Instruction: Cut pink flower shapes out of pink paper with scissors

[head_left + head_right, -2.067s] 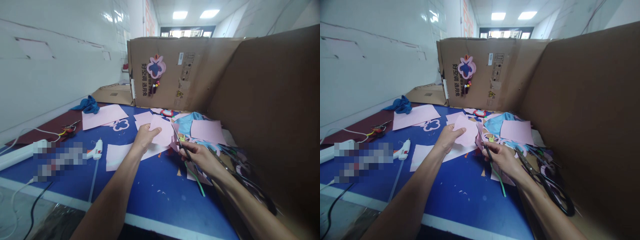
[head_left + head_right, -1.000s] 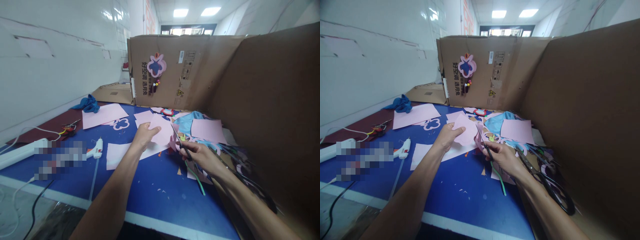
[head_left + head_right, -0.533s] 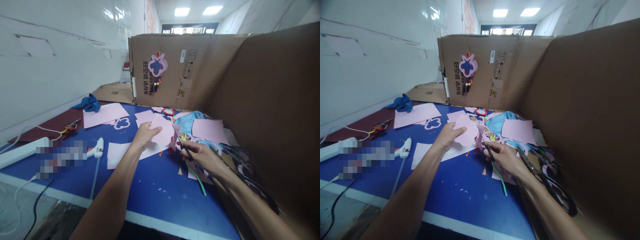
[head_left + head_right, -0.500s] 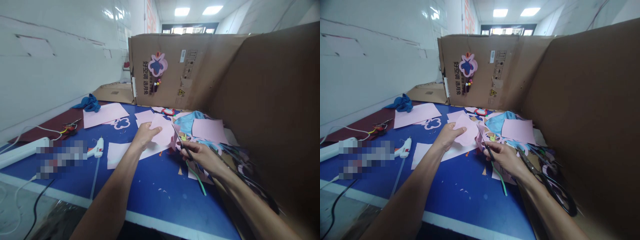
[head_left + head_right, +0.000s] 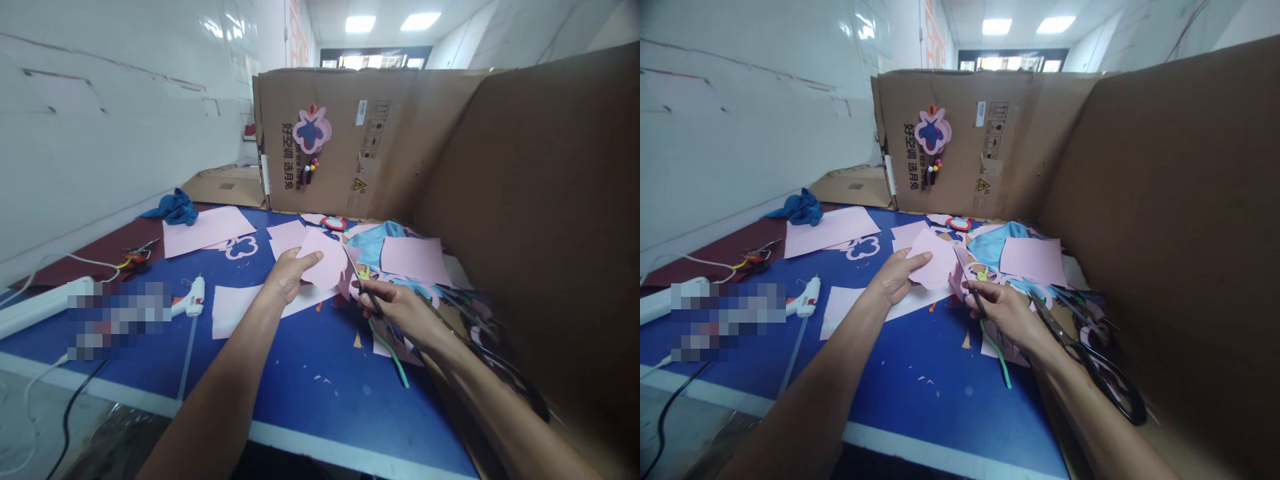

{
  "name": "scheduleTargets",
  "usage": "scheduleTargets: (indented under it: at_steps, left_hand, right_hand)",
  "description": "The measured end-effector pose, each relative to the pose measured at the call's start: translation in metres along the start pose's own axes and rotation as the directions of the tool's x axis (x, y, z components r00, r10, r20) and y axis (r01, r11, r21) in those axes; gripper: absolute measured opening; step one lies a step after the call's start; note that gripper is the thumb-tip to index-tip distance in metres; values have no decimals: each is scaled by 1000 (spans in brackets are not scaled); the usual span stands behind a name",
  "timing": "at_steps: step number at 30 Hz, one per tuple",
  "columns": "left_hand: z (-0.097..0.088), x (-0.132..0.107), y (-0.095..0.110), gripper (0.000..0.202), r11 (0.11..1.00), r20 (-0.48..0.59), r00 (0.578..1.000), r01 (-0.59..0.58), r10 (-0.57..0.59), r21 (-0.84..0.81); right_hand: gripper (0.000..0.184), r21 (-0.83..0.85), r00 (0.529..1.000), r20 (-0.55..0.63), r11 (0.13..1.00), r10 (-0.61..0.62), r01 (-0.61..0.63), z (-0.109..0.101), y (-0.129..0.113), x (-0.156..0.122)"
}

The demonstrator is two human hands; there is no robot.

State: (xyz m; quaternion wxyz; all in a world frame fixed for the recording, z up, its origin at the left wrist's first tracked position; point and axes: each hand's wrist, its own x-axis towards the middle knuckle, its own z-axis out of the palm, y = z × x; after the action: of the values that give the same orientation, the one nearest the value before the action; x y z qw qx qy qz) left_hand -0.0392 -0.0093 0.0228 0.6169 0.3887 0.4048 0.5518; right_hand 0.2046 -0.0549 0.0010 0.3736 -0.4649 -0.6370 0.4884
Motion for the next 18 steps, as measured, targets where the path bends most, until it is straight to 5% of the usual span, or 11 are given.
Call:
scheduleTargets:
  at_steps: [5, 11, 18]
  left_hand:
    - [4, 0, -2, 29, 985, 20, 997, 77, -75, -155]
    - [25, -5, -12, 35, 928, -33, 999, -7, -6, -373]
    - [40, -9, -21, 56, 936, -183, 980, -138, 81, -323]
  right_hand:
    - [56, 53, 998, -63, 998, 23, -20, 0, 2, 2]
    - [56, 119, 994, -102, 993, 27, -15, 4, 1, 2]
    - [60, 151, 993, -108, 988, 56, -39, 11, -6, 0]
